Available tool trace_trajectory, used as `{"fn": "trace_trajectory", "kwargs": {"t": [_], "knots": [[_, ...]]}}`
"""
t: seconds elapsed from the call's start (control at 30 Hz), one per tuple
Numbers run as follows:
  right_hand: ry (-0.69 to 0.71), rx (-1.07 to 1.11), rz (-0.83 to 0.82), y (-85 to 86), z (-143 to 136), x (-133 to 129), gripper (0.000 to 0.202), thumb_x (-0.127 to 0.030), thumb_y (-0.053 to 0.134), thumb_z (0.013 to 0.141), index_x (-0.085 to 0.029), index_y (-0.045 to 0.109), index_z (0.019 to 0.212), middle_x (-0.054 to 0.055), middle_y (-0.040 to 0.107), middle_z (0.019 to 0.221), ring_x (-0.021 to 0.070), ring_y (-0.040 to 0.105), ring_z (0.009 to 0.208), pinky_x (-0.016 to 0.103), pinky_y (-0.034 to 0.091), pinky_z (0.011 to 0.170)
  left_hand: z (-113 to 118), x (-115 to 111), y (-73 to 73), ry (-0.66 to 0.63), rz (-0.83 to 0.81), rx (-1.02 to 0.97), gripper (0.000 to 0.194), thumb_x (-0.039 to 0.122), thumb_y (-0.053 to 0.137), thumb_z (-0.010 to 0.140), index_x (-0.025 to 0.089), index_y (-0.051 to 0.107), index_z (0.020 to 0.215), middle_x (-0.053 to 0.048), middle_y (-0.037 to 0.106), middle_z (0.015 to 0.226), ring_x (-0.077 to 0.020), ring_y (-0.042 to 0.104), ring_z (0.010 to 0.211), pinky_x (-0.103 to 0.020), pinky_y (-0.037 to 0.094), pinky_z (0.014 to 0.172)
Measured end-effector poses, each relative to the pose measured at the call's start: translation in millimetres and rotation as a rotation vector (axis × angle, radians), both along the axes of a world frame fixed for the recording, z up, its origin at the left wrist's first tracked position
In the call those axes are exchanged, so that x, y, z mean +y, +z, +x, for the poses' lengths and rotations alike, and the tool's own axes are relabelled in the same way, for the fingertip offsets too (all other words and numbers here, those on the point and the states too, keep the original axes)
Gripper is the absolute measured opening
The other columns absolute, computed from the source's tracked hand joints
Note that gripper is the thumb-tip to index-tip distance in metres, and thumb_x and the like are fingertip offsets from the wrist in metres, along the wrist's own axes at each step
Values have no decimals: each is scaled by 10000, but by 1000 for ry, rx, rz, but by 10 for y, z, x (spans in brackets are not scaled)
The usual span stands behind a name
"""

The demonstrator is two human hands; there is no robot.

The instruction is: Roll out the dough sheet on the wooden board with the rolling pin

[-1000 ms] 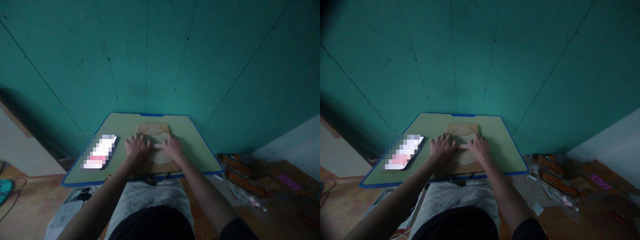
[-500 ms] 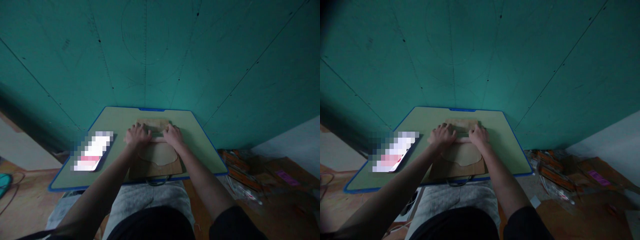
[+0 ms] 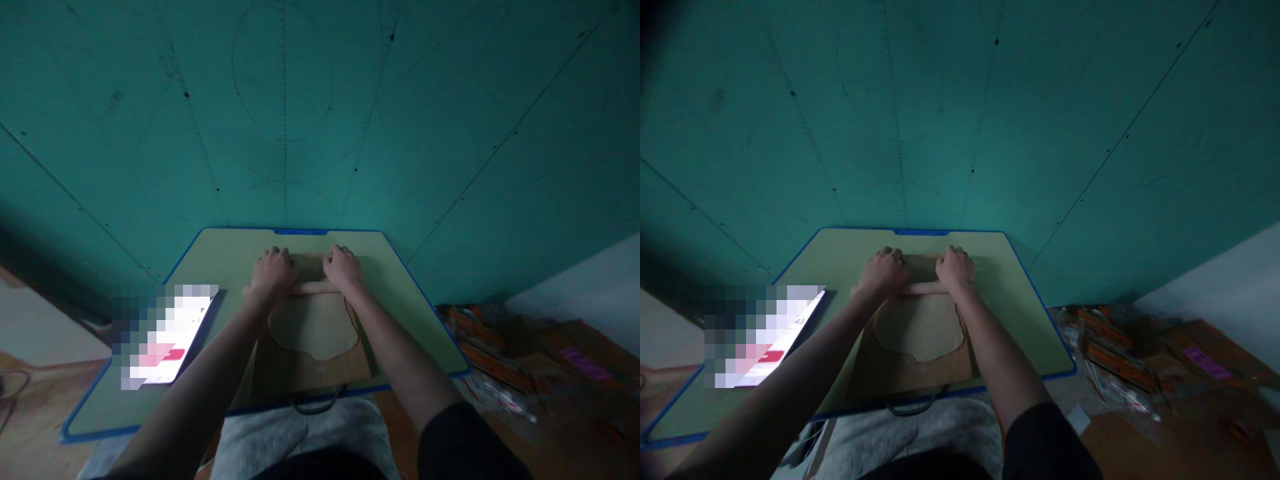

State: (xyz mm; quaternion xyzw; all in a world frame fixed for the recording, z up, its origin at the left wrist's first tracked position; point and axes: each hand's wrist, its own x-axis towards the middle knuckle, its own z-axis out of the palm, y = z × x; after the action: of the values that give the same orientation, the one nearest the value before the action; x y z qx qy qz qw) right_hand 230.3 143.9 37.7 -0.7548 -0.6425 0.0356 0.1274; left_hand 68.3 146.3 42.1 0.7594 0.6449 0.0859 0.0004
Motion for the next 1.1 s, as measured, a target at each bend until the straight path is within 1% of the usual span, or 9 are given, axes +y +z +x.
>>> {"fn": "trace_trajectory", "kwargs": {"t": [0.17,0.33,0.47,0.57,0.67,0.73,0.83,0.97,1.1], "knots": [[17,12,-9,-39,-5,-174,305,-239,468,941,-175,626,1193,147,663,1221,251,651,1108,356,510,899,-12,-223,15,22,-10,12,412,345,404,943,95,649,1160,-219,669,1156,-352,648,1085,-432,503,856],[89,9,12,-109,-6,-598,417,-245,444,964,-157,573,1352,150,605,1378,253,602,1230,368,475,1013,-56,-670,-14,-34,24,11,402,399,371,988,175,675,1127,-178,667,1241,-344,604,1166,-456,474,915],[318,-41,98,-250,57,-1137,482,-270,341,1032,-84,536,1432,170,511,1515,293,395,1453,433,290,1209,-170,-1160,-197,-124,130,26,516,463,342,1014,125,607,1300,-209,577,1417,-368,550,1272,-522,424,1022],[410,-38,182,-385,110,-1547,551,-322,397,1024,-83,423,1520,176,440,1569,314,312,1502,508,280,1222,-268,-1496,-410,-192,216,33,634,545,432,972,82,547,1389,-251,569,1419,-428,515,1310,-620,346,1092],[421,-28,222,-458,130,-1788,631,-348,493,982,-125,364,1558,156,321,1636,318,257,1527,542,280,1225,-307,-1666,-535,-269,278,29,715,614,444,955,83,516,1428,-266,522,1464,-455,468,1359,-665,271,1139],[423,-25,208,-455,128,-1801,637,-367,507,977,-106,386,1546,172,325,1631,325,270,1521,534,296,1221,-290,-1647,-530,-294,267,33,718,621,452,953,95,510,1438,-261,508,1480,-454,456,1375,-676,257,1147],[419,-22,191,-403,122,-1624,572,-370,469,1002,-86,461,1499,194,400,1588,337,323,1495,533,306,1214,-233,-1449,-439,-268,206,42,643,596,474,954,115,586,1365,-253,529,1465,-454,457,1378,-665,298,1131],[406,-21,182,-303,133,-1187,474,-352,428,1029,-113,564,1416,178,492,1530,304,381,1465,491,309,1210,-165,-1032,-325,-295,145,67,521,537,469,971,175,641,1305,-203,546,1468,-423,394,1437,-617,325,1131],[396,16,77,-196,139,-741,435,-341,402,1047,-126,598,1372,145,555,1482,232,465,1410,391,340,1187,-92,-649,-241,-203,130,89,501,493,388,1013,155,646,1277,-185,563,1453,-382,384,1450,-545,334,1136]]}}
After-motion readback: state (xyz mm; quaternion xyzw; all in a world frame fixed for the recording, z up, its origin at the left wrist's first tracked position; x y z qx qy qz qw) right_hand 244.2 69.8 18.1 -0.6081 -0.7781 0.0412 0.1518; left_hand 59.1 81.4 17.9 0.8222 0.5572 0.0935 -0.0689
